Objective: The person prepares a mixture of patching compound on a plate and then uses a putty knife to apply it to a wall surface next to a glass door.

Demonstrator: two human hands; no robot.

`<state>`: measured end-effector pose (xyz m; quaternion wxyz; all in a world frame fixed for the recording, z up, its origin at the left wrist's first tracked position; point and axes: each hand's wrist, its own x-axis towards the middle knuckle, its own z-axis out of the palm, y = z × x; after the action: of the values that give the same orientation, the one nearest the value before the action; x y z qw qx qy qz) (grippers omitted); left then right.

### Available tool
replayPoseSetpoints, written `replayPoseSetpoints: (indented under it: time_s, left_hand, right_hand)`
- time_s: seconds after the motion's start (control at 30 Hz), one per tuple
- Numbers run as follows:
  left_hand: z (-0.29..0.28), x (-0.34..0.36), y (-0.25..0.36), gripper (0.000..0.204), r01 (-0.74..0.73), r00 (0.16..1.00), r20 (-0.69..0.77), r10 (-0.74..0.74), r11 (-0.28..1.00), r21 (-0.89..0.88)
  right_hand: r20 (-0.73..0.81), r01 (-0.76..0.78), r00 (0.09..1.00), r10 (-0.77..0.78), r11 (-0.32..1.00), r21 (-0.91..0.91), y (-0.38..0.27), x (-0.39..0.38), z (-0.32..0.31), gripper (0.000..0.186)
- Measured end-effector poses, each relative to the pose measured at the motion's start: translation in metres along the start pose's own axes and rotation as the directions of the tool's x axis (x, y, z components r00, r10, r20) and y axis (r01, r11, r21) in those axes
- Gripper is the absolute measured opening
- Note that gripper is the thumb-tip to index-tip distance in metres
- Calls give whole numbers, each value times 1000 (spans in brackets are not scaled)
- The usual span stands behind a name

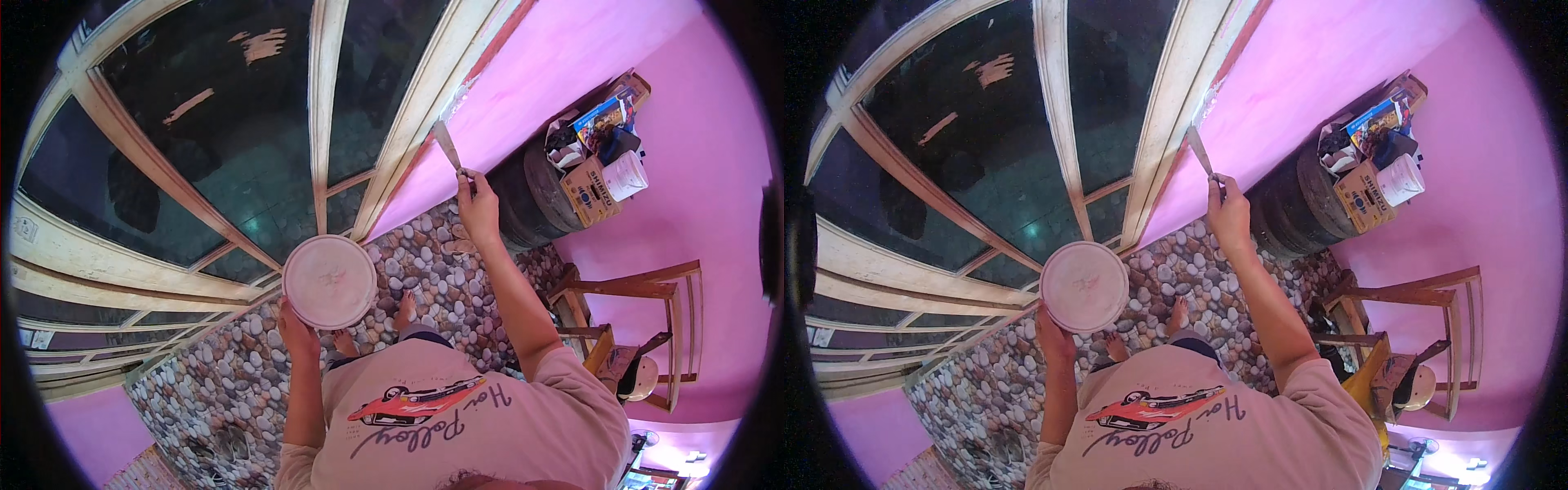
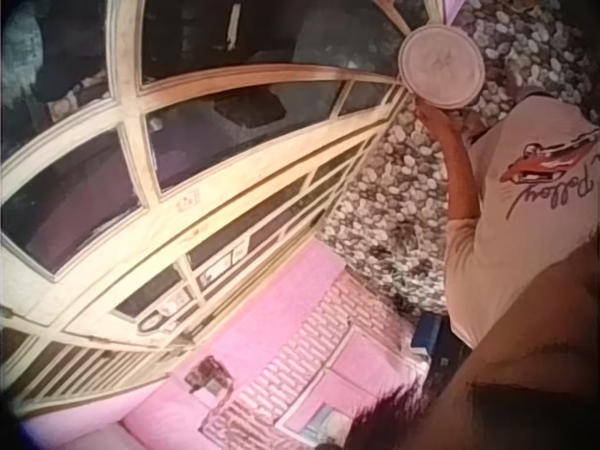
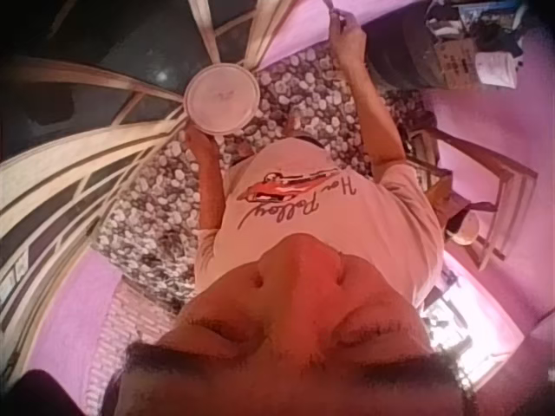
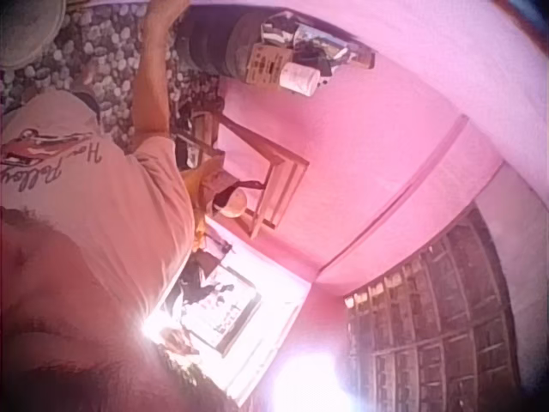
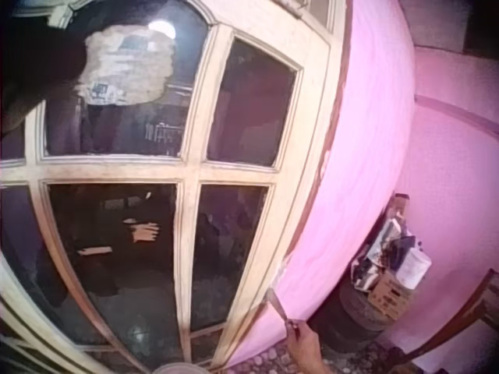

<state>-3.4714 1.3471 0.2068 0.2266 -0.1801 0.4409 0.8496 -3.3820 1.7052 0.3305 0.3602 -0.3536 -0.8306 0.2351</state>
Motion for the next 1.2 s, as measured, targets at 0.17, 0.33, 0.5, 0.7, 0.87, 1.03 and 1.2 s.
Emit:
replayPoseSetpoints:
  time_s: [0.17, 0.33, 0.5, 0.7, 0.87, 1.03, 1.2]
  left_hand:
    - [4, 2, -1, 37, -1, 1000, -23, 1, 1000, -3]
    - [-2, 2, 6, 38, 6, 1000, -8, -6, 1000, -8]
    - [9, 3, 6, 37, 23, 1000, -18, -22, 999, 32]
    - [26, 0, 17, 33, 46, 996, 79, -50, 998, 54]
    - [34, 3, 11, 32, 5, 990, 142, -7, 1000, 10]
    - [40, -1, 11, 28, 3, 988, 154, -9, 999, 41]
    - [38, -2, 7, 28, 1, 989, 145, -6, 999, 35]
  right_hand:
    - [28, -74, 997, 73, 996, 53, -2, 3, 1, 24]
    - [38, -17, 999, 16, 999, 39, 1, -8, -1, 24]
    - [333, -87, 943, 26, 981, 171, -35, -44, -48, 22]
    - [617, 330, 723, -313, 940, 90, -74, -74, -81, 26]
    - [736, 512, 589, -334, 859, -20, -80, -79, -93, 26]
    - [751, 520, 579, -317, 853, -41, -81, -80, -96, 25]
    - [714, 536, 598, -364, 844, -19, -81, -91, -87, 24]
